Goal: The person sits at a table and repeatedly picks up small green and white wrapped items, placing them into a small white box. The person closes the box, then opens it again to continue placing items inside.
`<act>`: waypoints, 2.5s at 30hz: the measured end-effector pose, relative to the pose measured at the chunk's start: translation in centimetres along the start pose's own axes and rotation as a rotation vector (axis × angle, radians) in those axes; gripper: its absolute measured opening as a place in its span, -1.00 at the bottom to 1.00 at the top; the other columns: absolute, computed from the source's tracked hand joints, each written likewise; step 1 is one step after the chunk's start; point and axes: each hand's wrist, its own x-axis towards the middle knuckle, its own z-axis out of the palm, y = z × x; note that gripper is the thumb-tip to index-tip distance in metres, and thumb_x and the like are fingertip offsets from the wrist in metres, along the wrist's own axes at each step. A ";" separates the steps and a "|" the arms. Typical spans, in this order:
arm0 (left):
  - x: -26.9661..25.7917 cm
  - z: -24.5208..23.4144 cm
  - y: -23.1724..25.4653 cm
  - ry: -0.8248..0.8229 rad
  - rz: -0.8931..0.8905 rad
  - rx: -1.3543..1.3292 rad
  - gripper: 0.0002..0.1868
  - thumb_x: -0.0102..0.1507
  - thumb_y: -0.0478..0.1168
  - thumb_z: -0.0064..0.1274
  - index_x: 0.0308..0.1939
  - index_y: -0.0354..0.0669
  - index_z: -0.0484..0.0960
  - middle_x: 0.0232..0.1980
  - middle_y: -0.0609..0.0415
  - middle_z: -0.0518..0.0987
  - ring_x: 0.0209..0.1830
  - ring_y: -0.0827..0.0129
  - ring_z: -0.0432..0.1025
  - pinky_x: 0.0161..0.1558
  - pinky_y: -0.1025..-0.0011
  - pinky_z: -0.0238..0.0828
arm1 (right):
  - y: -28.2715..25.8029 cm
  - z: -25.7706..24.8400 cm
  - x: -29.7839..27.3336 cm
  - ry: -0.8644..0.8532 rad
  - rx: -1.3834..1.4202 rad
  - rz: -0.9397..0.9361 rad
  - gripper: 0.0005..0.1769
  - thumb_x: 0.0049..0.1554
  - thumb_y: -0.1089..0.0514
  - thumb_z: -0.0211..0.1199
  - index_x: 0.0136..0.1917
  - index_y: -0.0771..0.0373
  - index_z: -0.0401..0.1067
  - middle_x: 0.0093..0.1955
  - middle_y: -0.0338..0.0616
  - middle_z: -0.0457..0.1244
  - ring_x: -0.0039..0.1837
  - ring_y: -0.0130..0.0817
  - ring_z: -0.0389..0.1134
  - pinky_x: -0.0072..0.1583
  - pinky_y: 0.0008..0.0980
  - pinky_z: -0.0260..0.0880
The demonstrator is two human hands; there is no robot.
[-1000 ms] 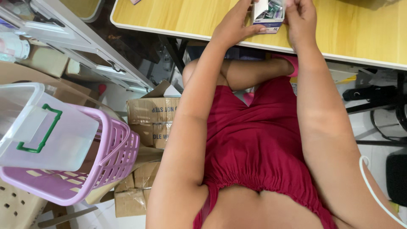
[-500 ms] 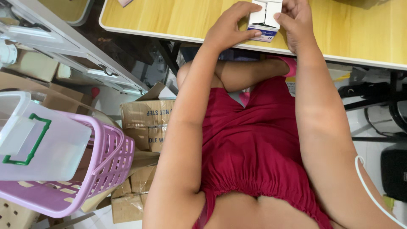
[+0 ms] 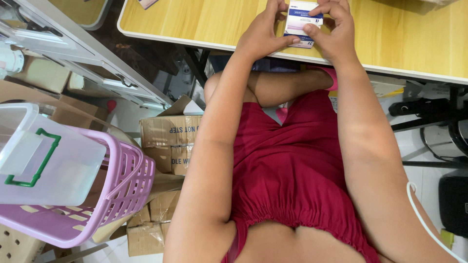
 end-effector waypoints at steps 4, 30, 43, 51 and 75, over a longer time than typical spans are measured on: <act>-0.2 -0.1 0.2 0.001 0.009 -0.020 -0.06 0.14 -0.08 0.61 0.32 -0.20 0.21 0.23 -0.08 0.57 0.22 0.08 0.54 0.28 0.24 0.47 | -0.3 0.5 -0.3 0.064 0.024 -0.011 -0.55 0.34 -0.08 0.55 0.19 0.31 0.51 0.33 -0.12 0.22 0.37 -0.26 0.35 0.34 -0.29 0.47; -0.4 -0.3 1.6 0.047 0.013 0.080 0.14 0.02 -0.01 0.69 0.46 -0.09 0.18 0.37 -0.09 0.46 0.21 0.06 0.52 0.23 0.22 0.50 | -1.7 0.9 -0.4 0.097 -0.146 -0.027 -0.67 0.41 -0.01 0.37 0.17 0.32 0.50 0.36 0.07 0.26 0.35 -0.21 0.36 0.13 -0.35 0.48; -0.6 -0.7 2.7 -0.007 0.173 0.192 0.09 0.13 -0.10 0.58 0.57 0.11 0.15 0.55 -0.03 0.24 0.48 -0.07 0.30 0.39 0.21 0.42 | -1.4 1.2 -0.2 0.130 -0.212 -0.036 -0.48 0.40 -0.24 0.35 0.19 0.30 0.52 0.39 0.09 0.28 0.30 -0.17 0.42 0.09 -0.36 0.51; -0.9 -0.6 2.7 -0.028 0.159 0.245 0.10 0.11 -0.12 0.58 0.56 0.14 0.15 0.55 -0.03 0.21 0.43 -0.09 0.35 0.33 0.18 0.46 | -1.6 1.7 -0.3 0.164 -0.258 -0.047 -0.46 0.42 -0.26 0.32 0.18 0.31 0.49 0.37 0.11 0.32 0.31 -0.13 0.44 0.09 -0.32 0.52; -0.8 0.0 2.0 -0.050 0.171 0.268 0.01 0.14 -0.12 0.55 0.56 0.27 0.23 0.57 -0.12 0.16 0.37 -0.05 0.41 0.25 0.21 0.52 | -3.3 1.8 -0.7 0.107 -0.470 -0.159 -0.68 0.37 0.05 0.37 0.12 0.36 0.43 0.34 0.18 0.35 0.48 0.19 0.25 0.45 0.02 0.26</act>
